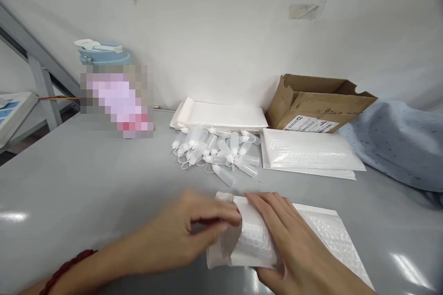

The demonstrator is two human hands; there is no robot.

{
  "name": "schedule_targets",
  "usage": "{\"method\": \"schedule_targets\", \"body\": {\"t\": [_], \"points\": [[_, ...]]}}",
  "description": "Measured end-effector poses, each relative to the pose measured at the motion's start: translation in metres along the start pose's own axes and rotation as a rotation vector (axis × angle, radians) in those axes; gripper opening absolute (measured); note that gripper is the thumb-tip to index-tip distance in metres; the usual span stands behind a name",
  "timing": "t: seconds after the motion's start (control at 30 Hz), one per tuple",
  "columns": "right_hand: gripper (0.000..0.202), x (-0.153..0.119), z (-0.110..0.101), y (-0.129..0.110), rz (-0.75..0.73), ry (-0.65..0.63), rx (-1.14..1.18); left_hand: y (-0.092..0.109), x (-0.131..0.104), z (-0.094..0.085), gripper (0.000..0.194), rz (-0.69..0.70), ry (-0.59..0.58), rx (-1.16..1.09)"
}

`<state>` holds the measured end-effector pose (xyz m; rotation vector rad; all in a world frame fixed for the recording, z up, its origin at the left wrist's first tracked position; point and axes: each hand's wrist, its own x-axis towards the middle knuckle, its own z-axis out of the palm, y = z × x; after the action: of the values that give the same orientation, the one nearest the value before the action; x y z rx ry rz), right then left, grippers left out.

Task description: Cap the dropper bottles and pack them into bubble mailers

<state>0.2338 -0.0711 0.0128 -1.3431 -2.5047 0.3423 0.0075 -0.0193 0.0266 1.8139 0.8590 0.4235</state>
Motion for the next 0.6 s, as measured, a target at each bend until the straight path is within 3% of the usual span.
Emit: {"method": "schedule_targets", "body": {"t": [0.07,0.13,0.2,0.4,0.6], "points": [[0.079,-0.001,-0.002,0.001,0.006,0.018,0.016,-0.003,0.002,-0.014,0.023,-0.036,0.231,0.112],[0.078,-0.002,-0.004,0.001,0.002,0.049,0.021,-0.01,0.007,-0.029,0.022,-0.078,0.59,0.362],[0.078,-0.002,-0.005,0.002,-0.003,0.087,0.006,-0.02,0.012,-0.043,0.021,-0.112,0.796,0.615],[0.078,-0.002,-0.007,0.003,0.0,0.127,-0.001,-0.046,0.03,-0.058,0.021,-0.147,0.742,0.679],[0.078,-0.003,-0.006,0.003,-0.009,0.115,0.009,-0.041,0.026,-0.059,0.017,-0.154,0.841,0.567]]}}
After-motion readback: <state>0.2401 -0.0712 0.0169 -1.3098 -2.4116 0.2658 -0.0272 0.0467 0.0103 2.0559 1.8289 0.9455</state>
